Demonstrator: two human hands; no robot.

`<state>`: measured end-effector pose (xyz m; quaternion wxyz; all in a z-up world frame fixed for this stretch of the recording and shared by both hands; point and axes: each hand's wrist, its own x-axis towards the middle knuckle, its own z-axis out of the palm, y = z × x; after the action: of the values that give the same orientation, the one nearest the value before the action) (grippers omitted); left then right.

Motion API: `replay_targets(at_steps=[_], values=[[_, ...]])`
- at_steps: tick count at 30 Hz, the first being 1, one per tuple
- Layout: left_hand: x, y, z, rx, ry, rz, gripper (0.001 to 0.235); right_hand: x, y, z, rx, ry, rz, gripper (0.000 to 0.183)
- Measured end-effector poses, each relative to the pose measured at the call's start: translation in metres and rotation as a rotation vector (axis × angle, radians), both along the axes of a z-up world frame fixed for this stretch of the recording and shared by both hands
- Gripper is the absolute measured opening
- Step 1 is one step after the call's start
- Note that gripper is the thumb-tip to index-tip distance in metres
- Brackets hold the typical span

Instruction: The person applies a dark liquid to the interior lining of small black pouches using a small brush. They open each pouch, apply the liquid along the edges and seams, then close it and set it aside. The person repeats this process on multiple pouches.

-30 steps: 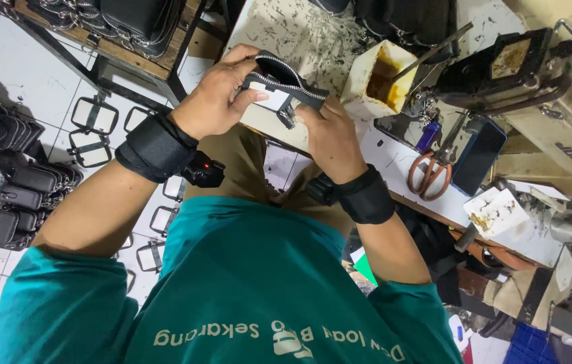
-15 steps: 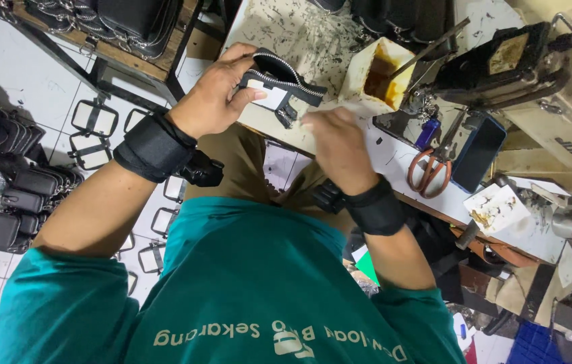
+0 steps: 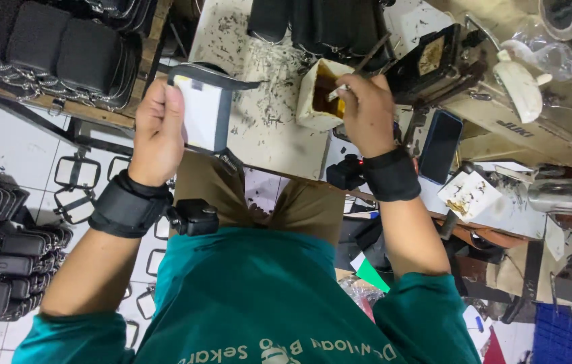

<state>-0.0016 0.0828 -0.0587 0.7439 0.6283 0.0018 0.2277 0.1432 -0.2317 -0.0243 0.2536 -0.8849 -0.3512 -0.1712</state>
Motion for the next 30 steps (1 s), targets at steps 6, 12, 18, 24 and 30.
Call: replay_targets(at_steps=[6, 12, 18, 24, 30], values=[[0.002, -0.023, 0.037, -0.385, 0.033, 0.02, 0.033, 0.007, 0.003, -0.001, -0.095, 0.025, 0.01, 0.007], [0.009, -0.026, 0.019, -0.395, 0.039, 0.017, 0.038, 0.021, -0.025, -0.001, 0.04, 0.212, -0.031, 0.016], [0.009, -0.039, 0.035, -0.312, -0.011, 0.081, 0.031, -0.014, -0.015, 0.043, 0.114, 0.283, 0.196, 0.018], [0.019, -0.046, 0.024, -0.364, -0.057, -0.022, 0.034, -0.09, 0.038, 0.105, 0.272, 0.058, 0.35, 0.015], [0.013, -0.048, 0.035, -0.349, -0.059, -0.073, 0.037, -0.12, 0.081, 0.101, 0.203, -0.215, 0.485, 0.027]])
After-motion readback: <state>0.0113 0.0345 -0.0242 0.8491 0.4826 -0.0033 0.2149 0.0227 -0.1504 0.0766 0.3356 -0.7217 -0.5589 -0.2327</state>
